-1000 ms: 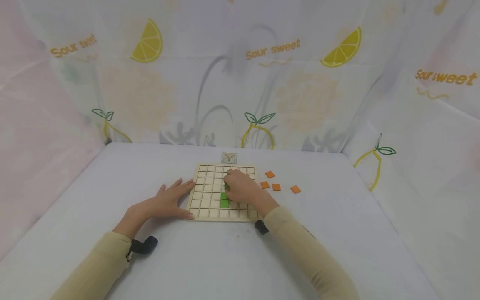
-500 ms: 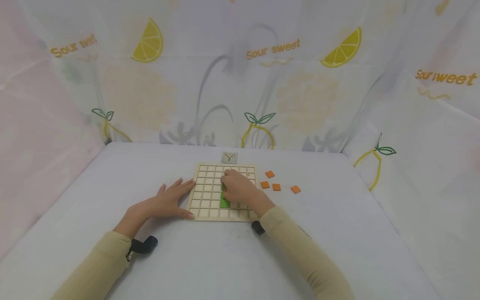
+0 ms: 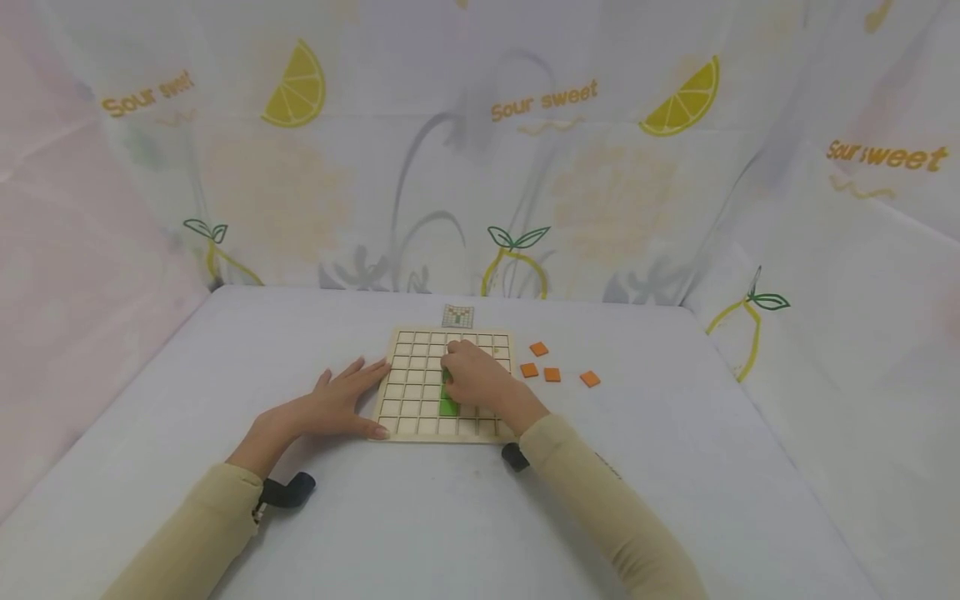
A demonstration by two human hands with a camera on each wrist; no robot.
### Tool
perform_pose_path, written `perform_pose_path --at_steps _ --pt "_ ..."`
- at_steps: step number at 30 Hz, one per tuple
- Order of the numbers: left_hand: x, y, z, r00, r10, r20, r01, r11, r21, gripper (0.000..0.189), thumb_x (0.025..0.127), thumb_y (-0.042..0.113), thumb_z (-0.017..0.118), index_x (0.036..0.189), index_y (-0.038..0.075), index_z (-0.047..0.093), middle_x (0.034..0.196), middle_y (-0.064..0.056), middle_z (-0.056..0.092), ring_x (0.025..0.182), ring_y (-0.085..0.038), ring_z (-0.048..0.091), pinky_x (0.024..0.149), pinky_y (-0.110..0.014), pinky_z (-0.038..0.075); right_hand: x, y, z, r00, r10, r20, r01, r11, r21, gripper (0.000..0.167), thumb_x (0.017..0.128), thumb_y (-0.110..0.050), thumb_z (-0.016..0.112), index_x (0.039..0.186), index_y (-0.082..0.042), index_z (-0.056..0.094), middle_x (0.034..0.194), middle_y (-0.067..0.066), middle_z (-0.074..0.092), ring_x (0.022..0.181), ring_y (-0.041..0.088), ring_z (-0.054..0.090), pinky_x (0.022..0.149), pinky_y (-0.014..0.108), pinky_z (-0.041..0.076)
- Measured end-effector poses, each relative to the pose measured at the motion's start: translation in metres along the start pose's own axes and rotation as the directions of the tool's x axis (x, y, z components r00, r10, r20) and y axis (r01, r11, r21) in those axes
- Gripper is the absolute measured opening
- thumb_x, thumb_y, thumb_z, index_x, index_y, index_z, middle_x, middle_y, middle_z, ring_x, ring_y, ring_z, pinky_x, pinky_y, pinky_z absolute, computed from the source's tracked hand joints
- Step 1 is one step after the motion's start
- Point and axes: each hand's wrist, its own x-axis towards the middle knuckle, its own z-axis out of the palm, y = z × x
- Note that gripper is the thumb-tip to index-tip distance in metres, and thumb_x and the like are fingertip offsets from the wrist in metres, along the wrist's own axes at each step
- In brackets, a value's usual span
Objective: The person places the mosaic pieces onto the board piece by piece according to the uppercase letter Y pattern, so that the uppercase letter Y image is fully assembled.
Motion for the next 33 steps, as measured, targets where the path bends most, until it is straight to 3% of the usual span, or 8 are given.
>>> perform_pose_path --at_steps 18,33 --pt "-0.002 0.002 0.000 1.000 0.003 -0.006 -0.003 1.000 -0.003 0.114 0.073 0.062 0.078 0.160 0.014 0.021 0.168 -0.005 0.016 0.156 -0.039 0.002 0.115 -0.075 -0.004 -0.005 0.002 -0.002 1.000 0.000 0.013 -0.001 1.000 0.028 0.025 0.093 -0.005 0.060 0.116 -0.004 0.070 0.099 0.005 0.059 0.086 0.016 0.047 0.077 0.030 0.045" --pt "-0.002 0.002 0.000 1.000 -0.008 -0.009 0.008 1.000 0.001 0.113 0.074 0.060 0.079 0.160 0.014 0.022 0.168 -0.006 0.017 0.156 -0.039 0.002 0.115 -0.074 -0.005 -0.013 0.013 -0.004 0.999 0.033 0.012 -0.033 0.999 0.008 0.025 0.092 -0.004 0.059 0.113 -0.007 0.072 0.099 0.004 0.059 0.085 0.015 0.048 0.074 0.028 0.045"
